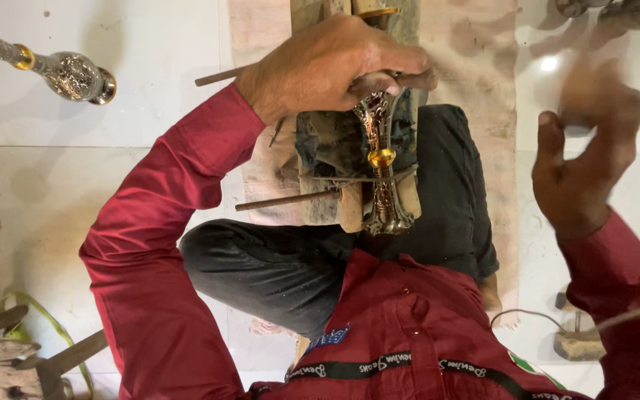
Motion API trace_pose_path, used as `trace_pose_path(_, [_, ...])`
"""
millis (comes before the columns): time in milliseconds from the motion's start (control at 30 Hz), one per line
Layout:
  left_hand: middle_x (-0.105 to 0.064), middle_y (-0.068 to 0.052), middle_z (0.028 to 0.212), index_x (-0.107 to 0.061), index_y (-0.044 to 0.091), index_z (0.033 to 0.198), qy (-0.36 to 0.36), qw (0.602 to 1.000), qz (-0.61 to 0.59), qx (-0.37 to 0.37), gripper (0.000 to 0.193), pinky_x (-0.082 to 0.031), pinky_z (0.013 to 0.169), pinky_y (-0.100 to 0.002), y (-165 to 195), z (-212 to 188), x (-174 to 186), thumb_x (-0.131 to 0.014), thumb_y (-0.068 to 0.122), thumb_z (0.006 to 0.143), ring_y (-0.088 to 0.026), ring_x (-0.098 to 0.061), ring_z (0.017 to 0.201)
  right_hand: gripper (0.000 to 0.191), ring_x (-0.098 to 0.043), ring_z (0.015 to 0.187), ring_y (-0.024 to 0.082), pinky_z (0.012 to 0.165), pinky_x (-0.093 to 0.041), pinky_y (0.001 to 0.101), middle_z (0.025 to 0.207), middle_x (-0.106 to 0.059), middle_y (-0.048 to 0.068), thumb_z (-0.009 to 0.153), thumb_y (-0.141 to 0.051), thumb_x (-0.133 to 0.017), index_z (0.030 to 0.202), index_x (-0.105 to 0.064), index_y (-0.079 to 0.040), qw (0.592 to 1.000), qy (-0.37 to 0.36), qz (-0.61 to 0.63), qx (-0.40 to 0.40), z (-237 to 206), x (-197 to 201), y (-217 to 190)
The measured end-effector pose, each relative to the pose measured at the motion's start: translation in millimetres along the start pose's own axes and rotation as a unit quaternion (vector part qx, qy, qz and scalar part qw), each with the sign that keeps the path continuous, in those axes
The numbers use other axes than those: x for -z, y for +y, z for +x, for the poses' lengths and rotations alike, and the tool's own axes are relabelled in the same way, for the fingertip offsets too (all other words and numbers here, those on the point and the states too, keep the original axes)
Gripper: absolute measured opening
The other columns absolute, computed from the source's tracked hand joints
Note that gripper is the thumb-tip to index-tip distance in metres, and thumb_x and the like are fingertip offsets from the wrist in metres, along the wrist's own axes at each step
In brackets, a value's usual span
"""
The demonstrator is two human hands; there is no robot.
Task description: The person sits on the floor and repeatedly strikes an ornate brass object held against a wooden form with a wooden mallet, rotating the object to work different areas of its surface. A second finished brass piece rests on the floor nearby.
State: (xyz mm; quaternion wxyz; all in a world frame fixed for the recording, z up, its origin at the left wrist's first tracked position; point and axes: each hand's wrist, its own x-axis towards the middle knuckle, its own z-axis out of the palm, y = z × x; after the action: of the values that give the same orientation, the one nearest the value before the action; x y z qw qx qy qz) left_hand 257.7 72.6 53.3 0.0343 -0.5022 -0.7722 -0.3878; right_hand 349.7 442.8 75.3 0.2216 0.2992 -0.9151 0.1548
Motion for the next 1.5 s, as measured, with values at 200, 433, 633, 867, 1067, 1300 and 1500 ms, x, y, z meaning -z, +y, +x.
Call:
trace_pose_path(200, [-0.077, -0.013, 0.100, -0.068, 0.010, 0.130, 0.062, 0.996, 0.003, -0.061, 0.039, -0.060, 0.066, -0.039, 6.8, -0.4, -3.7, -0.080, 0.008, 0.092, -0.025, -0.076, 0.080, 0.056, -0.052, 0.098, 0.026, 0.082, -0.045, 0.0426, 0.115, -0.056, 0.009, 0.101, 0.006, -0.074, 0.152, -0.053, -0.003, 0.979, -0.002, -0.187, 0.079, 11.0, 5.5, -16.5])
trace_pose_path(433, [-0.078, -0.009, 0.110, -0.067, 0.009, 0.133, 0.046, 0.997, -0.010, -0.058, 0.039, -0.064, 0.080, -0.038, 9.7, -4.7, -3.2, -0.072, 0.002, 0.095, -0.024, -0.078, 0.095, 0.048, -0.052, 0.099, 0.024, 0.082, -0.040, 0.0411, 0.116, -0.056, 0.009, 0.101, -0.004, -0.071, 0.144, -0.050, -0.010, 0.991, 0.034, 0.051, -0.120, -8.5, 1.9, -23.6])
trace_pose_path(633, [-0.074, -0.009, 0.115, -0.063, 0.009, 0.126, 0.162, 0.978, 0.044, -0.126, 0.021, -0.064, 0.084, -0.029, -4.8, -7.5, -10.9, -0.067, 0.012, 0.105, -0.019, -0.075, 0.097, 0.054, -0.056, 0.105, 0.029, 0.091, -0.045, 0.0410, 0.116, -0.060, 0.018, 0.108, -0.001, -0.073, 0.158, -0.053, -0.004, 0.990, -0.097, -0.058, -0.082, -11.2, -2.4, -24.4])
trace_pose_path(867, [-0.072, -0.003, 0.089, -0.061, 0.012, 0.128, 0.267, 0.943, -0.165, 0.112, 0.019, -0.059, 0.063, -0.025, -20.1, -39.6, -44.2, -0.071, 0.007, 0.112, -0.010, -0.069, 0.074, 0.063, -0.059, 0.103, 0.031, 0.089, -0.051, 0.0425, 0.114, -0.061, 0.017, 0.101, -0.005, -0.076, 0.159, -0.053, -0.007, 0.987, -0.132, 0.006, -0.094, -7.8, -14.7, -32.2])
trace_pose_path(1067, [-0.077, -0.003, 0.096, -0.060, 0.011, 0.136, 0.367, 0.898, -0.199, 0.141, 0.034, -0.062, 0.069, -0.023, -0.6, -30.1, -76.1, -0.072, 0.001, 0.106, -0.008, -0.073, 0.083, 0.059, -0.058, 0.103, 0.030, 0.085, -0.050, 0.0390, 0.115, -0.061, 0.016, 0.102, -0.004, -0.074, 0.158, -0.057, -0.008, 0.990, -0.135, -0.023, -0.037, 7.6, -11.5, -12.2])
trace_pose_path(1300, [-0.078, -0.002, 0.095, -0.059, 0.013, 0.139, 0.438, 0.866, -0.140, 0.197, 0.042, -0.065, 0.072, -0.022, 20.4, -15.0, -83.6, -0.075, 0.002, 0.102, -0.007, -0.077, 0.089, 0.047, -0.054, 0.098, 0.021, 0.089, -0.045, 0.0358, 0.109, -0.060, 0.009, 0.103, -0.009, -0.074, 0.150, -0.067, -0.013, 0.968, -0.124, -0.186, 0.118, 69.2, 7.9, 13.8])
trace_pose_path(1500, [-0.077, -0.003, 0.103, -0.058, 0.013, 0.139, 0.463, 0.862, -0.075, 0.192, 0.042, -0.069, 0.082, -0.025, 19.7, -6.1, -89.0, -0.075, 0.002, 0.102, -0.010, -0.078, 0.097, 0.054, -0.059, 0.102, 0.025, 0.088, -0.045, 0.0405, 0.110, -0.062, 0.009, 0.092, -0.008, -0.080, 0.145, -0.068, -0.016, 0.949, -0.146, -0.203, 0.191, 117.8, 38.3, 8.1])
